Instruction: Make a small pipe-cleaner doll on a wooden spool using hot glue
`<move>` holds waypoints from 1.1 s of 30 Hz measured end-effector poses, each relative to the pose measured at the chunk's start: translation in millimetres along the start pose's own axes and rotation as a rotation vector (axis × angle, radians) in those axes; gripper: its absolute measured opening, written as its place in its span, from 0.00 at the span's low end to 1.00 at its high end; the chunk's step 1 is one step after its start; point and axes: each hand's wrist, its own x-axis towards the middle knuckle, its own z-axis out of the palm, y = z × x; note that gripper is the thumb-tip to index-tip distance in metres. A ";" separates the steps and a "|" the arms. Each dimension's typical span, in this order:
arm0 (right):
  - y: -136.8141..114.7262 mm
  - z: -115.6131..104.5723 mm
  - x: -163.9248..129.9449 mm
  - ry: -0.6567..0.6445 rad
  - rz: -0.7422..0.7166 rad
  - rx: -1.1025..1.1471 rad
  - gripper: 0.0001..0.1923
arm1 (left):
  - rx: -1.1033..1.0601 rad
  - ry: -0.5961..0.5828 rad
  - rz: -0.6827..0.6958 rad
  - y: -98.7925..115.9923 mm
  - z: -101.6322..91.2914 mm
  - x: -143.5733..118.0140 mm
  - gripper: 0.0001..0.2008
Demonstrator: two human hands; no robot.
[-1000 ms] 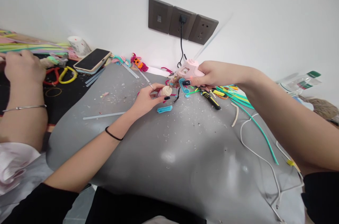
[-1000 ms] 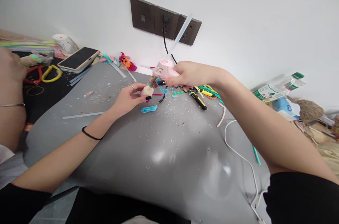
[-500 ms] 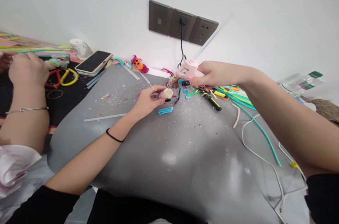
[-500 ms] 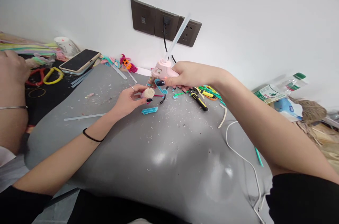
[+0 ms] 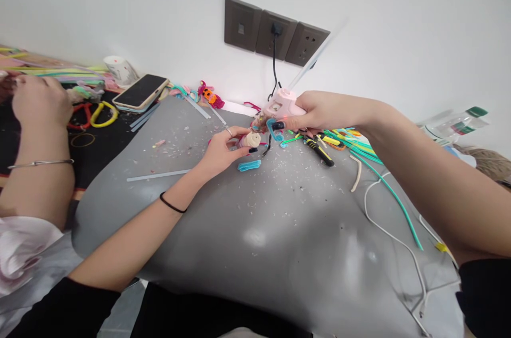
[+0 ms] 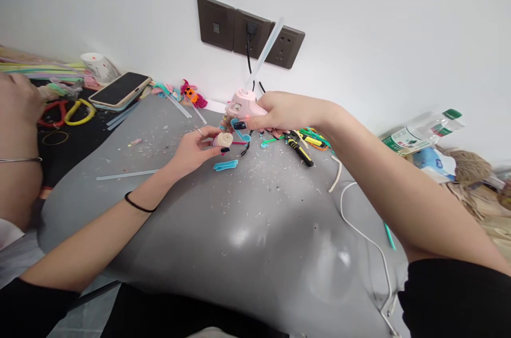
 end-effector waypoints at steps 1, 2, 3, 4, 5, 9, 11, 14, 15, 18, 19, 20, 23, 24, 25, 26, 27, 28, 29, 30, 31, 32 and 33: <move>0.1 -0.1 -0.2 0.002 0.003 -0.006 0.24 | 0.000 -0.002 0.001 0.2 0.0 -0.1 0.22; 0.1 -0.2 -0.4 0.005 0.005 -0.011 0.24 | 0.002 -0.003 0.001 0.4 0.0 -0.2 0.22; 0.1 -0.3 -0.7 0.007 0.007 -0.015 0.24 | 0.006 -0.005 0.001 0.5 0.0 -0.3 0.22; 0.1 -0.3 -1.0 0.011 0.007 -0.017 0.24 | 0.010 -0.005 0.001 0.7 -0.1 -0.5 0.22; 0.1 -0.4 -1.3 0.012 0.007 -0.018 0.24 | 0.012 -0.004 0.001 0.9 -0.1 -0.6 0.22; -0.1 -0.4 -2.3 0.021 0.011 -0.015 0.24 | 0.009 -0.005 0.011 2.1 -0.4 -0.7 0.21; 0.1 -0.6 -2.5 0.018 0.009 -0.012 0.23 | 0.008 -0.007 0.014 2.3 -0.4 -0.6 0.22; 0.5 -1.0 -2.6 0.015 0.004 -0.019 0.23 | 0.010 -0.005 0.010 2.1 -0.3 -0.6 0.22; 0.5 -1.1 -2.6 0.016 0.005 -0.023 0.23 | 0.008 -0.006 0.009 1.9 -0.3 -0.6 0.22; 0.2 -1.2 -3.1 0.022 0.009 -0.025 0.23 | -0.006 -0.007 0.008 1.3 -0.3 -0.5 0.21; 0.2 -1.1 -3.3 0.023 0.010 -0.022 0.23 | -0.008 -0.006 0.004 1.1 -0.4 -0.4 0.22; 0.4 -1.1 -3.5 0.022 0.011 -0.020 0.23 | -0.009 -0.006 0.000 0.9 -0.5 -0.3 0.21; 1.9 -0.9 -3.7 0.024 0.017 -0.019 0.24 | 0.001 0.003 -0.008 0.4 -0.6 -0.1 0.21; 2.6 -0.9 -3.7 0.023 0.021 -0.019 0.24 | 0.007 0.006 -0.009 0.4 -0.6 -0.2 0.21; 3.4 -0.9 -3.7 0.023 0.025 -0.021 0.25 | 0.013 0.009 -0.009 0.4 -0.6 -0.2 0.21; 4.1 -1.0 -3.6 0.020 0.030 -0.023 0.25 | 0.016 0.010 -0.009 0.6 -0.5 -0.3 0.21; 4.7 -0.9 -3.6 0.017 0.033 -0.024 0.25 | 0.017 0.009 -0.009 0.8 -0.5 -0.5 0.21; 5.2 -0.9 -3.5 0.015 0.032 -0.024 0.26 | 0.016 0.007 -0.009 1.1 -0.5 -0.6 0.21; 5.5 -0.8 -3.5 0.012 0.029 -0.023 0.26 | 0.013 0.006 -0.007 1.4 -0.6 -0.6 0.21; 5.7 -0.6 -3.6 0.010 0.024 -0.020 0.26 | 0.011 0.005 -0.006 1.6 -0.7 -0.6 0.21; 5.7 -0.5 -3.7 0.008 0.019 -0.017 0.25 | 0.009 0.005 -0.006 1.8 -0.8 -0.5 0.21; 5.5 -0.4 -4.0 0.008 0.016 -0.015 0.25 | 0.007 0.004 -0.005 2.0 -0.9 -0.5 0.20; 5.3 -0.4 -4.3 0.011 0.017 -0.015 0.25 | 0.006 0.003 -0.004 2.1 -1.0 -0.3 0.20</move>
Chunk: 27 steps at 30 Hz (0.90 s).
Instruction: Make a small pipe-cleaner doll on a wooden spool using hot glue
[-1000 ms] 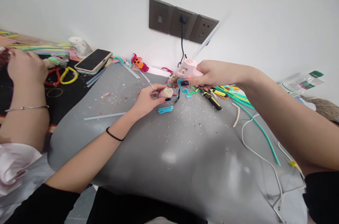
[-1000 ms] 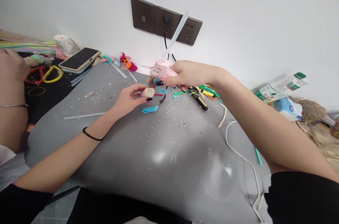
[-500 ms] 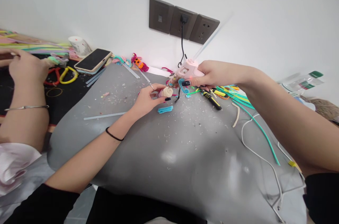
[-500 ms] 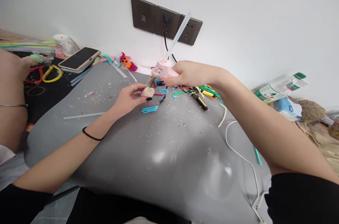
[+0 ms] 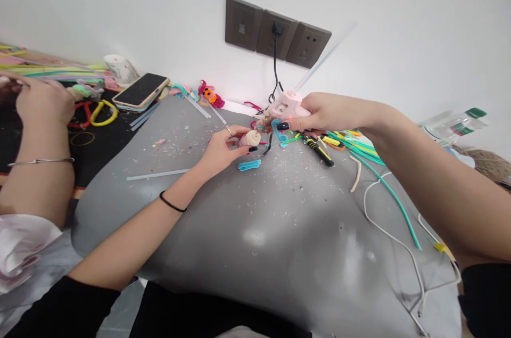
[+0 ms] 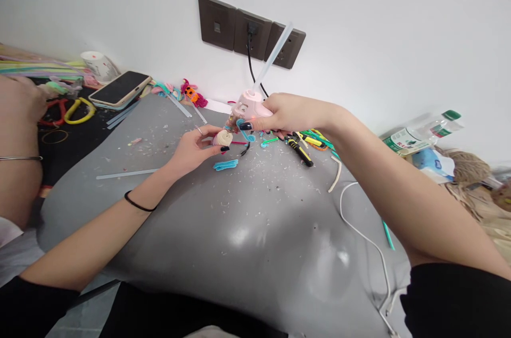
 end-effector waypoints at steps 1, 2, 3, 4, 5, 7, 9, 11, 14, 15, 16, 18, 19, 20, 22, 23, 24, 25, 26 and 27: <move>-0.3 0.0 -0.4 0.003 0.004 -0.003 0.25 | -0.001 0.000 0.001 0.0 -0.1 0.1 0.21; -0.6 -0.1 -0.9 0.006 0.009 -0.008 0.25 | -0.003 0.000 0.002 -0.1 -0.1 0.2 0.21; -0.9 -0.2 -1.3 0.009 0.013 -0.014 0.25 | -0.005 0.001 0.002 -0.2 -0.2 0.2 0.21; -1.0 -0.3 -1.7 0.011 0.015 -0.018 0.25 | -0.009 0.001 0.002 -0.4 -0.2 0.3 0.21; -1.1 -0.4 -2.1 0.012 0.016 -0.021 0.26 | -0.013 0.001 0.001 -0.6 -0.1 0.2 0.21; -0.8 -0.7 -2.5 0.011 0.019 -0.022 0.26 | -0.018 -0.002 -0.001 -1.1 -0.1 0.2 0.21; 0.0 -0.8 -2.3 0.010 0.021 -0.020 0.26 | -0.012 -0.003 -0.003 -1.5 -0.2 0.1 0.22; 1.1 -0.6 -1.9 0.008 0.021 -0.018 0.25 | -0.003 -0.002 -0.003 -1.9 -0.4 0.1 0.22; 2.2 0.0 -1.0 0.005 0.019 -0.009 0.25 | -0.004 -0.004 0.004 -2.1 -0.7 0.3 0.21; 2.3 0.2 -0.8 0.005 0.021 -0.004 0.24 | -0.006 -0.005 0.006 -2.1 -0.7 0.3 0.21; 2.2 0.4 -0.8 0.006 0.024 0.003 0.24 | -0.010 -0.005 0.008 -2.2 -0.7 0.4 0.21; 1.7 0.9 -1.0 0.014 0.033 0.014 0.24 | -0.016 -0.001 0.009 -2.3 -0.5 0.4 0.20; 1.3 1.2 -1.3 0.022 0.035 0.018 0.24 | -0.018 0.001 0.009 -2.4 -0.4 0.5 0.20; 1.0 1.4 -1.6 0.027 0.035 0.023 0.24 | -0.017 0.002 0.008 -2.5 -0.3 0.5 0.21; 0.7 1.7 -2.1 0.029 0.030 0.031 0.24 | -0.012 0.002 0.003 -2.6 -0.3 0.6 0.21; 0.8 1.8 -2.2 0.027 0.027 0.034 0.23 | -0.007 0.002 0.001 -2.7 -0.3 0.6 0.21; 1.0 1.9 -2.2 0.023 0.026 0.037 0.23 | -0.003 0.002 -0.001 -2.6 -0.3 0.5 0.21; 1.4 1.9 -2.0 0.019 0.026 0.039 0.23 | -0.002 0.003 -0.002 -2.6 -0.3 0.5 0.21; 2.0 1.8 -1.7 0.017 0.026 0.041 0.23 | -0.003 0.003 -0.001 -2.5 -0.3 0.5 0.21; 2.5 1.7 -1.4 0.015 0.027 0.043 0.23 | -0.005 0.004 0.002 -2.5 -0.2 0.4 0.21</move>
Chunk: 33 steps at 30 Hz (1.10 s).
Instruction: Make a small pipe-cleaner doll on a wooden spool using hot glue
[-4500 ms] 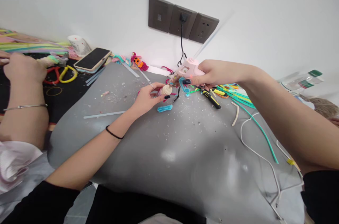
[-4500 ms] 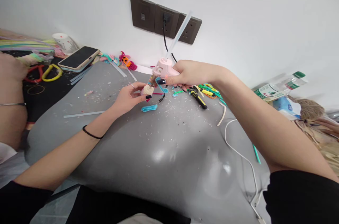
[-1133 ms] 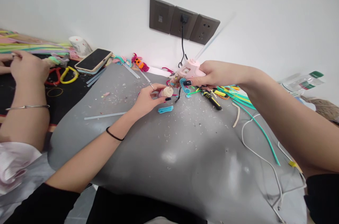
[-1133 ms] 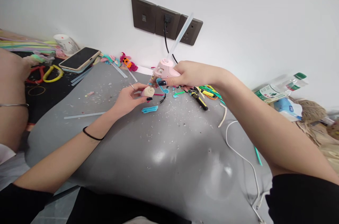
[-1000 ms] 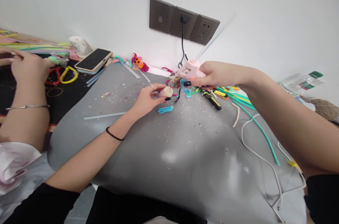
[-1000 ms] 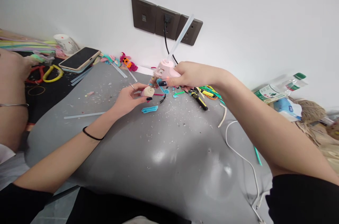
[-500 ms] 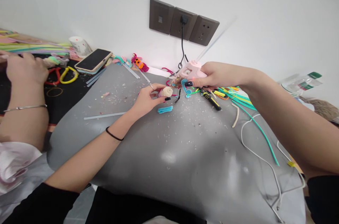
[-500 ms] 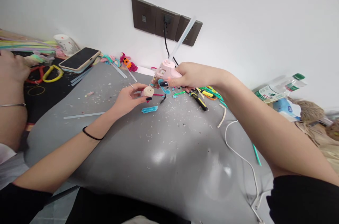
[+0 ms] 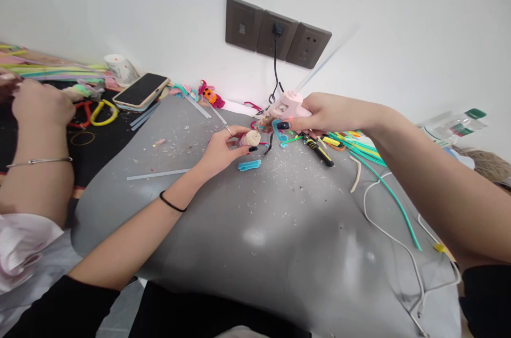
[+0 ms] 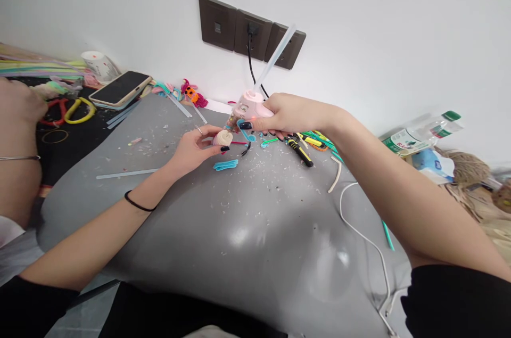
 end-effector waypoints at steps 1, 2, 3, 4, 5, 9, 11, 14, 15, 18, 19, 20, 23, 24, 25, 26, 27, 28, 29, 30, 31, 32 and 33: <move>0.6 -0.1 0.5 0.000 -0.001 0.001 0.23 | -0.004 0.001 0.003 -0.1 0.1 0.0 0.21; 1.1 -0.2 0.9 -0.001 -0.002 0.000 0.23 | -0.009 0.001 0.004 -0.2 0.2 0.0 0.21; 1.6 -0.2 1.4 -0.002 -0.003 -0.002 0.23 | -0.012 0.002 0.004 -0.5 0.4 0.1 0.21; 2.1 -0.2 1.8 -0.003 -0.005 -0.003 0.23 | -0.012 0.003 0.002 -0.8 0.5 0.1 0.21; 2.6 -0.1 2.1 -0.005 -0.008 -0.002 0.22 | -0.010 0.004 -0.001 -1.1 0.5 0.2 0.21; 4.8 0.7 3.3 -0.004 -0.021 0.016 0.22 | -0.010 0.003 -0.002 -2.0 0.4 0.4 0.21; 5.7 1.0 3.7 -0.001 -0.021 0.024 0.22 | -0.015 0.002 -0.003 -1.9 0.3 0.4 0.21; 5.7 1.0 3.8 -0.007 -0.015 0.029 0.23 | -0.017 0.000 -0.007 -1.5 0.2 0.4 0.21; 5.6 1.0 3.7 -0.008 -0.013 0.029 0.24 | -0.018 -0.001 -0.005 -1.4 0.3 0.5 0.21; 5.4 0.6 3.6 -0.010 -0.011 0.025 0.24 | -0.019 0.000 0.000 -1.0 0.4 0.5 0.21; 5.5 0.5 3.7 -0.011 -0.012 0.024 0.24 | -0.019 0.001 0.002 -0.8 0.4 0.5 0.21; 5.8 0.5 3.8 -0.012 -0.013 0.023 0.24 | -0.019 0.001 0.003 -0.6 0.4 0.5 0.21; 6.2 0.3 4.0 -0.012 -0.014 0.015 0.23 | -0.022 0.003 0.007 -0.5 0.4 0.6 0.20; 6.1 0.3 3.9 -0.012 -0.014 0.013 0.23 | -0.026 0.003 0.008 -0.7 0.4 0.7 0.20; 5.9 0.3 3.7 -0.011 -0.014 0.010 0.23 | -0.030 0.005 0.008 -1.2 0.4 0.9 0.20; 5.6 0.3 3.4 -0.011 -0.012 0.008 0.23 | -0.031 0.007 0.008 -1.7 0.3 1.1 0.20; 5.1 0.4 3.0 -0.010 -0.012 0.006 0.23 | -0.031 0.008 0.007 -2.3 0.3 1.3 0.20; 4.7 0.4 2.7 -0.009 -0.012 0.006 0.23 | -0.028 0.011 0.007 -3.0 0.2 1.5 0.20; 4.2 0.5 2.3 -0.008 -0.012 0.005 0.24 | -0.024 0.011 0.005 -3.6 0.0 1.6 0.20; 3.8 0.6 2.0 -0.008 -0.011 0.005 0.24 | -0.021 0.011 0.005 -4.1 -0.1 1.7 0.20; 3.5 0.7 1.8 -0.009 -0.010 0.004 0.24 | -0.019 0.011 0.005 -4.5 -0.2 1.7 0.20; 3.3 0.7 1.7 -0.012 -0.008 0.003 0.25 | -0.017 0.010 0.005 -4.8 -0.3 1.8 0.20; 3.2 0.8 1.7 -0.016 -0.005 0.001 0.25 | -0.016 0.010 0.004 -5.0 -0.3 1.7 0.21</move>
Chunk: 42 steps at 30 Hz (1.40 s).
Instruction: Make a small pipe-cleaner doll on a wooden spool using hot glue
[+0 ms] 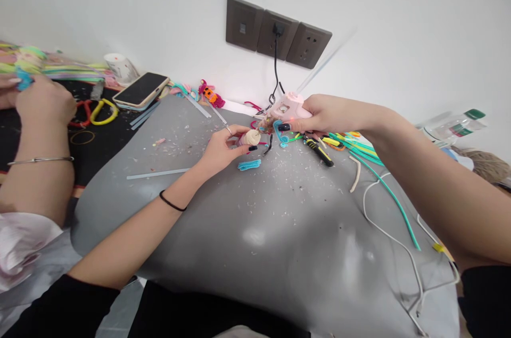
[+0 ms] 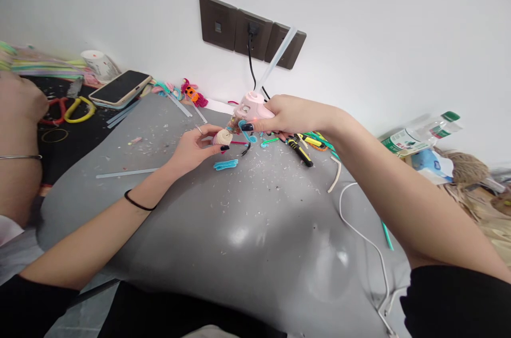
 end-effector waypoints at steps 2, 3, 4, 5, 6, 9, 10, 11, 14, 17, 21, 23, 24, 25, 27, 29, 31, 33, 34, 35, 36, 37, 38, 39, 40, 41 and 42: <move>0.0 0.0 0.0 -0.007 0.004 -0.002 0.25 | 0.001 0.001 -0.001 0.0 0.0 -0.1 0.21; 0.2 -0.1 0.0 -0.010 0.004 -0.003 0.25 | 0.002 0.003 -0.003 0.1 0.0 -0.1 0.21; 0.3 -0.2 -0.1 -0.010 0.004 -0.006 0.25 | 0.003 0.005 -0.005 0.2 0.1 -0.2 0.21; 0.4 -0.4 -0.2 -0.008 0.005 -0.010 0.25 | 0.004 0.005 -0.007 0.4 0.1 -0.3 0.21; 0.5 -0.5 -0.4 -0.005 0.004 -0.014 0.25 | 0.006 0.005 -0.010 0.5 0.2 -0.3 0.21; 0.2 -0.8 -1.4 0.002 0.000 -0.017 0.25 | 0.011 0.004 -0.011 0.9 0.3 -0.3 0.21; -0.2 -0.8 -1.8 0.000 -0.001 -0.015 0.24 | 0.012 0.005 -0.009 0.9 0.3 -0.3 0.21; -0.7 -0.8 -2.3 -0.001 -0.003 -0.013 0.24 | 0.012 0.005 -0.006 1.0 0.2 -0.3 0.20; -2.3 -0.5 -3.3 -0.002 -0.005 -0.015 0.24 | 0.014 0.001 0.000 1.2 0.0 -0.1 0.20; -3.0 -0.1 -3.7 -0.002 0.005 -0.022 0.25 | 0.017 -0.002 -0.007 1.1 -0.3 0.0 0.20; -2.7 0.1 -3.6 0.003 0.033 -0.013 0.26 | 0.018 0.000 -0.025 0.9 -0.5 0.0 0.21; -2.6 0.1 -3.6 0.000 0.031 0.002 0.25 | 0.016 -0.002 -0.032 1.0 -0.5 0.0 0.21; -2.7 0.0 -3.6 -0.003 0.027 0.009 0.25 | 0.014 -0.002 -0.034 1.1 -0.5 0.0 0.21; -2.7 0.0 -3.6 -0.005 0.023 0.014 0.25 | 0.012 0.000 -0.035 1.3 -0.5 0.0 0.22; -2.8 0.2 -3.4 -0.009 0.019 0.016 0.25 | 0.008 0.004 -0.034 1.5 -0.4 0.0 0.22; -2.9 0.6 -2.8 -0.015 0.015 0.014 0.25 | 0.003 0.007 -0.033 1.8 -0.1 -0.3 0.21; -3.1 1.1 -2.3 -0.019 0.011 0.015 0.25 | -0.002 0.008 -0.033 2.1 0.2 -0.6 0.21; -3.3 1.4 -1.8 -0.015 0.009 0.018 0.25 | -0.003 0.010 -0.033 2.8 0.5 -0.9 0.21; -3.4 1.5 -1.6 -0.011 0.008 0.020 0.25 | -0.003 0.010 -0.034 3.3 0.6 -1.0 0.21; -3.3 1.6 -1.3 -0.011 0.008 0.020 0.25 | -0.002 0.009 -0.035 4.0 0.6 -1.0 0.20; -3.1 1.6 -1.0 -0.012 0.008 0.021 0.25 | -0.001 0.008 -0.037 4.7 0.5 -1.0 0.20; -2.8 1.6 -0.6 -0.014 0.007 0.021 0.25 | 0.000 0.006 -0.039 5.5 0.5 -1.0 0.21; -2.5 1.7 -0.2 -0.018 0.007 0.022 0.26 | 0.001 0.006 -0.042 6.2 0.4 -0.9 0.21; -2.1 1.7 0.1 -0.019 0.005 0.023 0.26 | 0.001 0.007 -0.043 6.8 0.3 -0.9 0.21; -1.8 1.8 0.3 -0.018 0.002 0.024 0.26 | 0.002 0.008 -0.043 7.2 0.3 -0.9 0.21; -1.8 1.8 0.3 -0.017 0.000 0.025 0.26 | 0.003 0.008 -0.043 7.5 0.3 -0.9 0.21; -2.0 1.8 0.2 -0.014 -0.002 0.025 0.26 | 0.003 0.008 -0.042 7.6 0.3 -1.0 0.21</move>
